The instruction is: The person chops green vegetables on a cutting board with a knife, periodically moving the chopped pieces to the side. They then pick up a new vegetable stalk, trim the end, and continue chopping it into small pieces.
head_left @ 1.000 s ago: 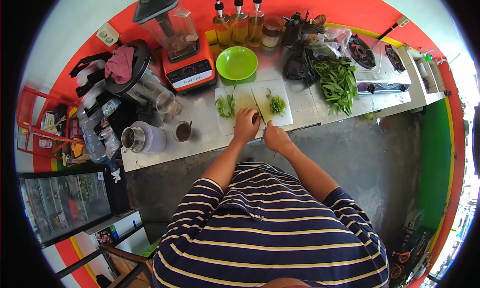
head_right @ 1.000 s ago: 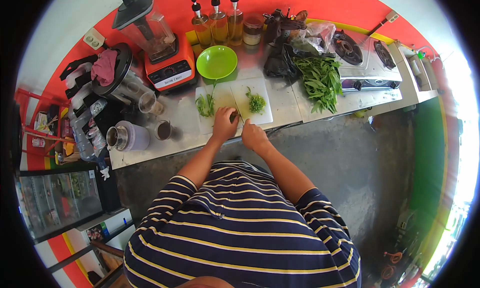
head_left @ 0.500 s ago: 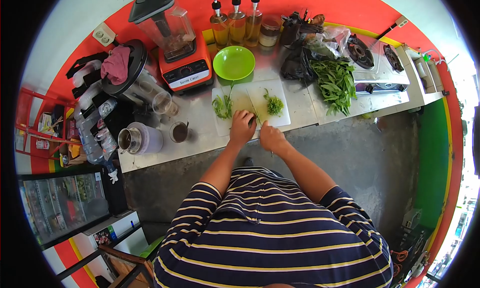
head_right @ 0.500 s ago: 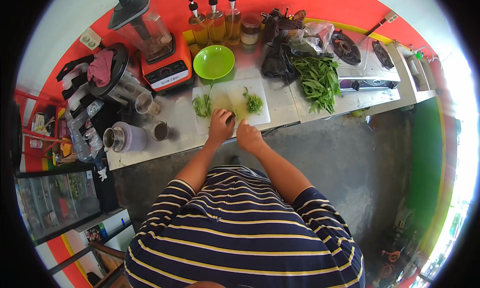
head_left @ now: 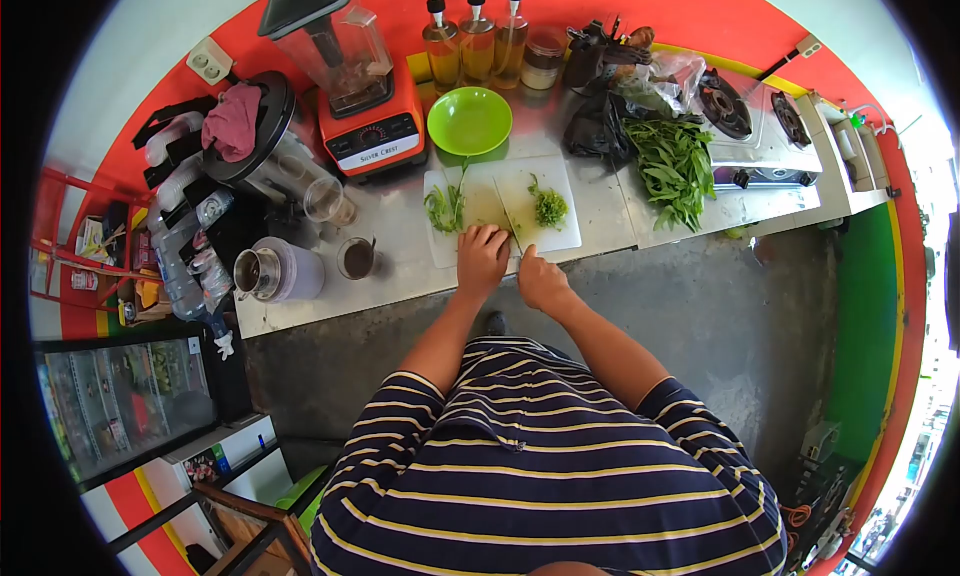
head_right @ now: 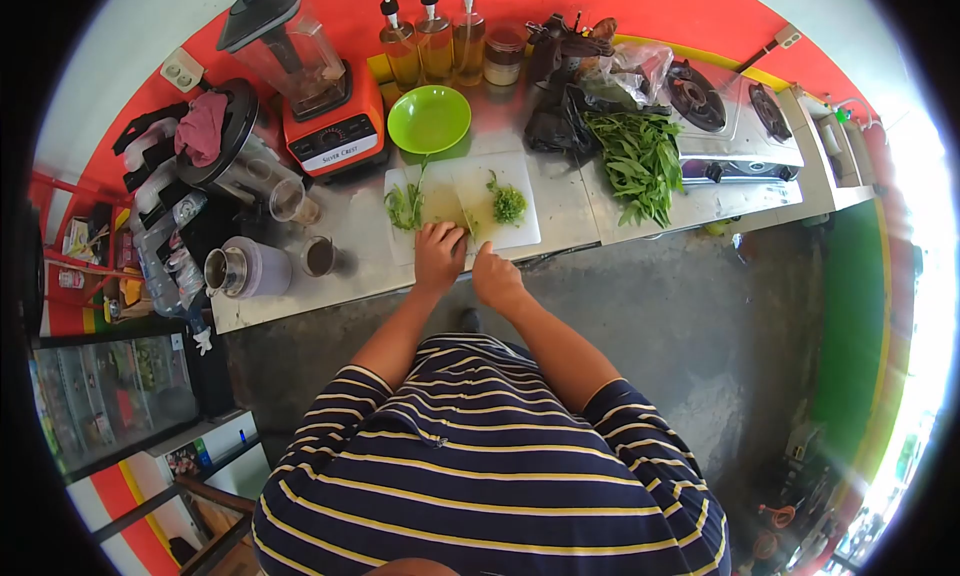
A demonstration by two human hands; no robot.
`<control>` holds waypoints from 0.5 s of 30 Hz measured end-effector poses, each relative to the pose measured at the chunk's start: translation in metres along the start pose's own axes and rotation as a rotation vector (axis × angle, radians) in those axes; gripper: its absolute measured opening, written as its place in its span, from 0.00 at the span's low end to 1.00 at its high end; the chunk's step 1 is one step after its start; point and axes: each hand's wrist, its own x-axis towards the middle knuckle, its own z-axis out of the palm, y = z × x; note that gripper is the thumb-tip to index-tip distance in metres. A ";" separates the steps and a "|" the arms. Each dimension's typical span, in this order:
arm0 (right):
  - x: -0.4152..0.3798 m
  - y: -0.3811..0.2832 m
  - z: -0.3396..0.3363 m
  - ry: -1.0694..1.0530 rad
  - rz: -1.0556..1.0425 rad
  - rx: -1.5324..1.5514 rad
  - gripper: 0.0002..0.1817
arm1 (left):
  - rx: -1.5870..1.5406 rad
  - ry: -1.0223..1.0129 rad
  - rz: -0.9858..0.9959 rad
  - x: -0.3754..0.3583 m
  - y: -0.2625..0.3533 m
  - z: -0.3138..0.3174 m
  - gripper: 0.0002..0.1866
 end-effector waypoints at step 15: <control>0.001 0.000 0.013 0.043 -0.032 -0.026 0.16 | -0.067 -0.027 -0.092 0.003 0.002 0.000 0.09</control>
